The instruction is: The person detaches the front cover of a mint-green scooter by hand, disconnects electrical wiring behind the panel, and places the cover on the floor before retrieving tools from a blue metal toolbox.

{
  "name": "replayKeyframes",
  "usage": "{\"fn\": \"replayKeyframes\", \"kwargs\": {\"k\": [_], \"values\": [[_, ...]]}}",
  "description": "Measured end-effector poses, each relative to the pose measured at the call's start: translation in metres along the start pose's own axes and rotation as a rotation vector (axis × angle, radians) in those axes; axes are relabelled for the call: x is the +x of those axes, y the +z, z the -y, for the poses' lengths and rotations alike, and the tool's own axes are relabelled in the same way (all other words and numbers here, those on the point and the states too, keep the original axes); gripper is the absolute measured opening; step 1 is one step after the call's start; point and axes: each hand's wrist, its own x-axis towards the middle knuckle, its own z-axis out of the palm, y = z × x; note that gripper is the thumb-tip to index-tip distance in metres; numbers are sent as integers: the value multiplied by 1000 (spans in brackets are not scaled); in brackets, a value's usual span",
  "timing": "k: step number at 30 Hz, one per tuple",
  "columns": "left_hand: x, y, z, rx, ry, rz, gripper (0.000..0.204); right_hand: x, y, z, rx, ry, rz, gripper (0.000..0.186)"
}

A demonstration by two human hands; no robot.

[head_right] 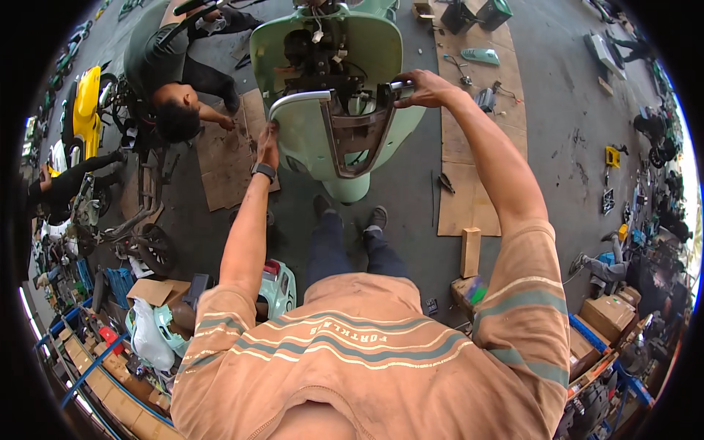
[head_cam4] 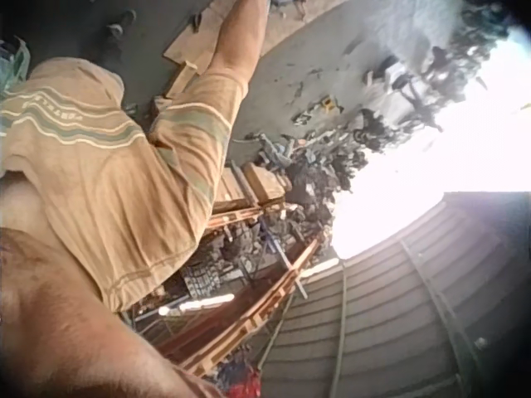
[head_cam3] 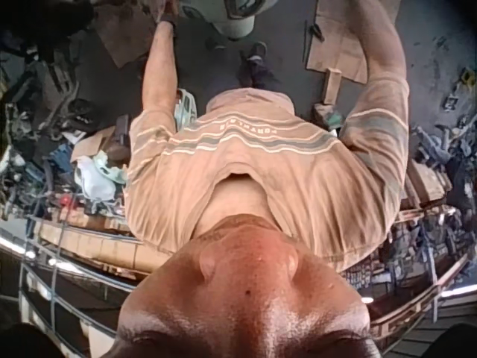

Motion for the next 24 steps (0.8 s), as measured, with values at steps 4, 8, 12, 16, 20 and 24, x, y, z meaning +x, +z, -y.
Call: {"fn": "replayKeyframes", "kwargs": {"k": [4,8,12,16,20,24], "values": [[13,28,6,-2,-17,-22,70,13,4,-33,-3,-6,-59,69],[63,7,31,-124,-99,63,73,43,-1,-15,22,-12,-122,72],[97,-43,43,-177,-124,185,73,66,-15,8,48,-40,-122,72],[58,30,-8,-51,-246,99,71,46,-28,-35,-25,54,-74,66],[23,-5,6,-30,-143,88,70,27,-16,-12,-57,-2,-107,68],[-49,7,3,-23,-39,54,75,-39,22,-3,-67,-5,-125,64]]}}
